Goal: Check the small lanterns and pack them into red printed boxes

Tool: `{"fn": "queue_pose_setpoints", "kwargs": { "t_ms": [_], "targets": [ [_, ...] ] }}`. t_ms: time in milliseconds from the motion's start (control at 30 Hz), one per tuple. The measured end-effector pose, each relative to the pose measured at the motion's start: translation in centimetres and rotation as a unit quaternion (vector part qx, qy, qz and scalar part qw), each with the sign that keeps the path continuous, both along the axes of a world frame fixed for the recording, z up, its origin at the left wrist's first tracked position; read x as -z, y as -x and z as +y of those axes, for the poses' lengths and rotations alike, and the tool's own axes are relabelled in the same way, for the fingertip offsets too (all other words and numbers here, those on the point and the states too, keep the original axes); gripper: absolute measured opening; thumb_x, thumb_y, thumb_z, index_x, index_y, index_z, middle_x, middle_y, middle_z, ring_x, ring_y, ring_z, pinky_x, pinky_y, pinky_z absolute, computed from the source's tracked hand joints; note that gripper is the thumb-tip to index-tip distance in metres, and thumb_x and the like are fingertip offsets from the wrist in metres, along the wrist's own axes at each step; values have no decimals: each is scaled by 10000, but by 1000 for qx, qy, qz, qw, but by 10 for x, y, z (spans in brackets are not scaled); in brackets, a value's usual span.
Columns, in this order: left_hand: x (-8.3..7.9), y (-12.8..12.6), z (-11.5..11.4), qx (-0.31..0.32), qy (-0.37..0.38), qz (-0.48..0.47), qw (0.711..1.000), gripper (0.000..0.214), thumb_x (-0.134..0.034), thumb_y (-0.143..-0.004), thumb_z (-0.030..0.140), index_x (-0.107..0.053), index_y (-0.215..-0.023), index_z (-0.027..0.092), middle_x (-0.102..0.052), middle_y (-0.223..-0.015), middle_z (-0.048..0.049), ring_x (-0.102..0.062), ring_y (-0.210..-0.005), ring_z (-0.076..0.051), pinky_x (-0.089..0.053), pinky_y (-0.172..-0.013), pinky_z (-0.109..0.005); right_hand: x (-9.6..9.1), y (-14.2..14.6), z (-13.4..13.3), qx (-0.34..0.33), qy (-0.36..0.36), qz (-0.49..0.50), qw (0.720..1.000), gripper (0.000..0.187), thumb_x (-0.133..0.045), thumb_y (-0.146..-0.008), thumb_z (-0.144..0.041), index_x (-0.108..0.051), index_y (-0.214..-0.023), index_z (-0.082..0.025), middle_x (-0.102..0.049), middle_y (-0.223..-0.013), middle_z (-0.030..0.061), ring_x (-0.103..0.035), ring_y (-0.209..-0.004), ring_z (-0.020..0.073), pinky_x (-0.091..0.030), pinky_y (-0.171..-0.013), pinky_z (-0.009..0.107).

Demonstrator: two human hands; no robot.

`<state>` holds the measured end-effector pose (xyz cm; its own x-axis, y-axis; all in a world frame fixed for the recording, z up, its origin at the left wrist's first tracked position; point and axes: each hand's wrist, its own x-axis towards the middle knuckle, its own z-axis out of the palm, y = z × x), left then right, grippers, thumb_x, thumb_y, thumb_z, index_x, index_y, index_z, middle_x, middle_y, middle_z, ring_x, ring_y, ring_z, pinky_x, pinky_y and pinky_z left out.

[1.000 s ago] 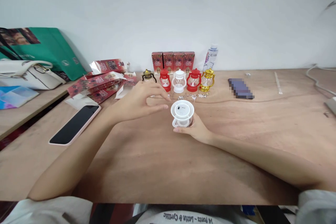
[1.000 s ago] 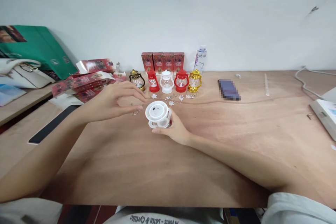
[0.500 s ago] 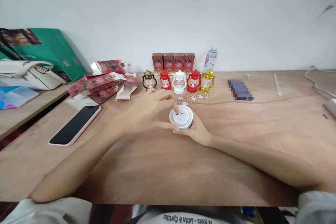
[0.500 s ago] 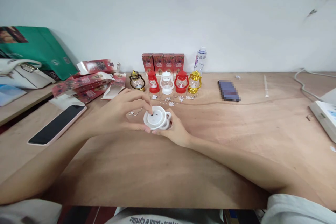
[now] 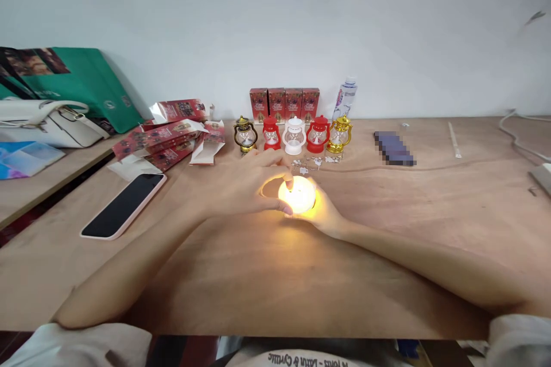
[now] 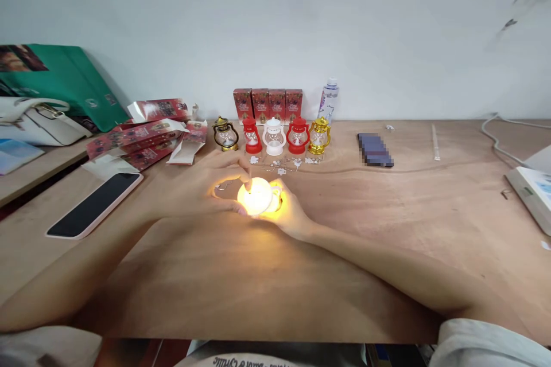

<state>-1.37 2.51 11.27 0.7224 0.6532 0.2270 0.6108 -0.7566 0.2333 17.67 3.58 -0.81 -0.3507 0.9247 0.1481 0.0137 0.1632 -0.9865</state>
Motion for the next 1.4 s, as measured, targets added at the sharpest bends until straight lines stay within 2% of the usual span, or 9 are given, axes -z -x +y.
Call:
{"fn": "queue_pose_setpoints", "kwargs": {
  "t_ms": [100,200,567,667,800,900,1067,1233,1400],
  "targets": [
    [-6,4,0,19,9,13,1000,189,-560,-897,360,-659,-879,200,-630,-1064,-39,-542,-901,-178,-366,-815,-329,5,0,1,-3,-9,-13,1000,619,-858,-491,-358,-448,-936,-229,-619,-944,14,-594,-886,191,-480,-794,355],
    [-9,5,-2,34,-63,42,997,143,-532,-904,244,-661,-872,189,-667,-1019,-29,-558,-866,-168,-345,-848,-355,11,-2,2,-7,-34,-23,999,597,-853,-515,-375,-447,-927,-228,-612,-936,9,-583,-889,189,-468,-784,342],
    [-1,-1,-9,31,-283,146,948,152,-594,-866,283,-651,-773,177,-703,-838,-34,-570,-877,-217,-332,-838,-403,7,-5,0,-24,-30,-104,994,570,-838,-554,-388,-464,-950,-221,-610,-898,3,-564,-820,184,-448,-730,324],
    [2,-1,-2,12,-231,97,968,193,-557,-863,266,-634,-714,170,-688,-749,-25,-571,-822,-196,-340,-814,-381,7,-8,0,-76,-41,-85,993,541,-818,-609,-368,-471,-995,-216,-610,-936,7,-575,-883,192,-449,-796,336],
    [-4,9,9,26,1,15,1000,177,-599,-834,362,-645,-847,192,-692,-780,14,-600,-760,-143,-392,-757,-284,7,-7,0,-119,-14,-45,992,548,-830,-605,-343,-485,-1010,-212,-623,-988,10,-588,-944,195,-457,-857,349],
    [-6,23,24,-36,113,11,993,240,-531,-877,380,-640,-972,188,-710,-860,-3,-619,-718,-126,-414,-656,-220,5,-3,2,-86,20,10,996,598,-840,-570,-302,-493,-1048,-209,-636,-1055,31,-590,-1024,210,-453,-920,372],
    [14,43,56,-185,69,228,953,163,-528,-825,224,-681,-844,172,-715,-865,-41,-629,-743,-169,-371,-621,-236,1,0,5,-28,30,69,997,599,-828,-554,-248,-499,-1053,-219,-636,-1128,43,-592,-1078,213,-448,-981,380],
    [36,53,70,-205,138,271,930,253,-586,-811,406,-700,-806,180,-714,-826,-52,-634,-735,-190,-365,-597,-244,1,-1,3,-38,38,65,996,613,-831,-548,-225,-492,-1058,-221,-637,-1134,47,-593,-1094,217,-451,-990,387],
    [44,56,73,-201,135,280,929,197,-613,-785,346,-704,-760,174,-717,-813,-53,-623,-725,-188,-353,-585,-248,4,-1,3,-37,37,52,997,609,-838,-558,-249,-504,-1066,-220,-645,-1109,42,-602,-1082,224,-453,-983,403]
  ]
}}
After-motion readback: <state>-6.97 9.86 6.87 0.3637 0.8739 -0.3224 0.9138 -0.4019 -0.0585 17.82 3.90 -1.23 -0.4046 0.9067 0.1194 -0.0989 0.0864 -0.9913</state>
